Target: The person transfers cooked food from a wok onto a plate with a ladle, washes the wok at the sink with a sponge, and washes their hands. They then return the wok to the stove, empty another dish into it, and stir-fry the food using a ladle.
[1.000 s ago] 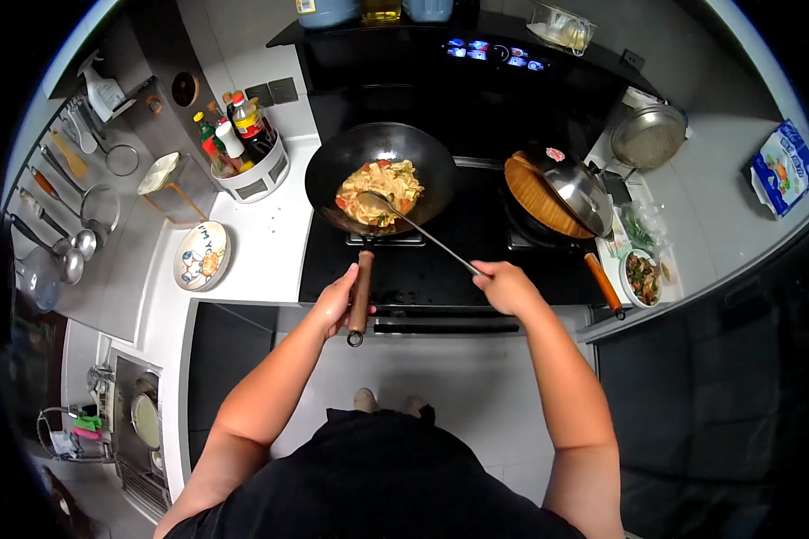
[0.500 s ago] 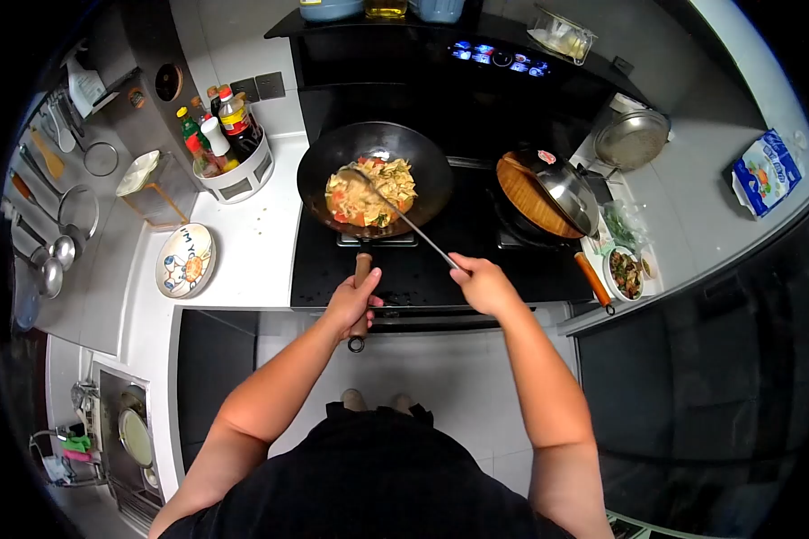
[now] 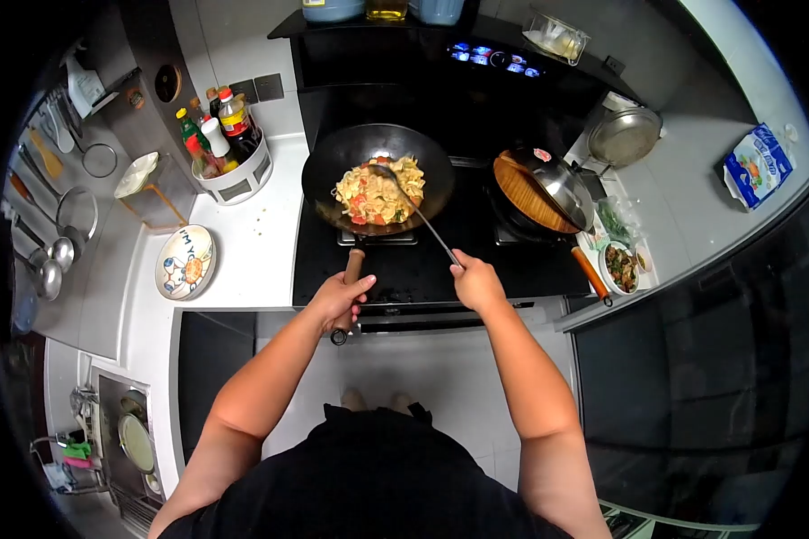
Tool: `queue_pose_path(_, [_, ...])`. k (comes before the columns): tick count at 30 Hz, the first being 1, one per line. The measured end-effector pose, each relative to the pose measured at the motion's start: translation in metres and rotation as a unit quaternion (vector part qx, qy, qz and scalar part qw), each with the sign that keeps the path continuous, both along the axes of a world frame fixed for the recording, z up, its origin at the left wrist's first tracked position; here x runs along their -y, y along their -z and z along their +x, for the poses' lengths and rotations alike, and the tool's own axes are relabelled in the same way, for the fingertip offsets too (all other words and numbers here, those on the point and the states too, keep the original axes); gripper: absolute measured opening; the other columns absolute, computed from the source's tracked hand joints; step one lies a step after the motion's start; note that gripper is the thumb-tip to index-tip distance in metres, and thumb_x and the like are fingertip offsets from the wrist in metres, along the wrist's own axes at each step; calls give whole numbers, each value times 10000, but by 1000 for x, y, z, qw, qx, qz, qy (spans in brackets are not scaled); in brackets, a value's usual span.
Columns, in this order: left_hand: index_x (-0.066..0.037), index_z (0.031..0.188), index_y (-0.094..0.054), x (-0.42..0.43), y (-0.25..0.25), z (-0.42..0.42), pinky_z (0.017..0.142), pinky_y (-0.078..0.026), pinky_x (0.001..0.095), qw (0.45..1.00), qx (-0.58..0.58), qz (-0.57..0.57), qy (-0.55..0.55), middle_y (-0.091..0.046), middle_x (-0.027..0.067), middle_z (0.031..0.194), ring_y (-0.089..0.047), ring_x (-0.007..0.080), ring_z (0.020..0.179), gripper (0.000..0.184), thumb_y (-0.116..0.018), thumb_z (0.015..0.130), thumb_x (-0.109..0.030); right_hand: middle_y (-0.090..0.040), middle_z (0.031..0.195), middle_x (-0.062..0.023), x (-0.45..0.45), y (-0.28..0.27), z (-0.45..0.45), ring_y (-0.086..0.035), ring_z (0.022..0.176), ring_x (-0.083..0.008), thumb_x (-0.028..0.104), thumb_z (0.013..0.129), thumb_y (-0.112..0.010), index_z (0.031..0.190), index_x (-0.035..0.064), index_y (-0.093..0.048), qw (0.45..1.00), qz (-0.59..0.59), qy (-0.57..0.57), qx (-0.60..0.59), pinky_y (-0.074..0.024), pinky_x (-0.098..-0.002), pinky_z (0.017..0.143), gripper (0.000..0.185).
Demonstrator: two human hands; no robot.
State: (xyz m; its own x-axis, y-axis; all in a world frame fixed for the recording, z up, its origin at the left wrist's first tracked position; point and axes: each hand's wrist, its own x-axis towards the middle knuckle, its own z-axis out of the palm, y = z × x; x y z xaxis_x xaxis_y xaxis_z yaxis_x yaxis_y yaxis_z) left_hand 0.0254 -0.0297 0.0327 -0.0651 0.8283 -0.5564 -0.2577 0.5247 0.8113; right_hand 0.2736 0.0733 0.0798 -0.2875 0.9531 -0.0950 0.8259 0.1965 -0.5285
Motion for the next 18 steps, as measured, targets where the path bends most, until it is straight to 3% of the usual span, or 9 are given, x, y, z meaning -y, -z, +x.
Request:
queue_pose_path(2, [-81,1051,-457,1,1,-4,420,-453,253,1000,-2,-3,6,-547,11,738,-478,82,496,502,-719,824,-444,-627,1085,-238,15,-26,6,-601,1022,-395,227,921,-576,1290,148,-563,1000,-5,-2,-10,-487,-404,881,378])
queue_pose_path(7, [-73,1161,-450,1,2,-5,424,-448,256,1000,-7,-2,5,-596,48,794,-475,90,493,566,-661,853,-498,-634,1054,-245,25,-15,46,-610,999,-397,210,914,-592,1269,161,-583,999,2,26,-45,-491,-394,861,359])
queue_pose_path(12, [-79,1131,-457,2,-2,-3,412,-439,250,999,-39,-20,10,-605,47,795,-468,83,477,525,-667,857,-475,-663,966,-223,24,5,65,-646,907,-371,233,925,-593,1271,166,-583,997,22,65,-43,-495,-357,815,353])
queue_pose_path(13, [-80,1120,-460,2,-2,-3,410,-439,248,999,-42,-25,6,-605,46,792,-467,82,475,516,-670,857,-471,-646,1028,-242,25,-3,66,-612,990,-409,219,920,-585,1261,155,-589,995,-1,73,-63,-491,-398,848,347])
queue_pose_path(18, [-82,1102,-467,0,3,-3,402,-433,247,999,-37,-17,-11,-608,45,792,-464,80,460,489,-673,861,-454,-657,1042,-222,9,12,84,-636,991,-370,226,928,-583,1275,154,-577,993,-11,51,-110,-480,-361,866,354])
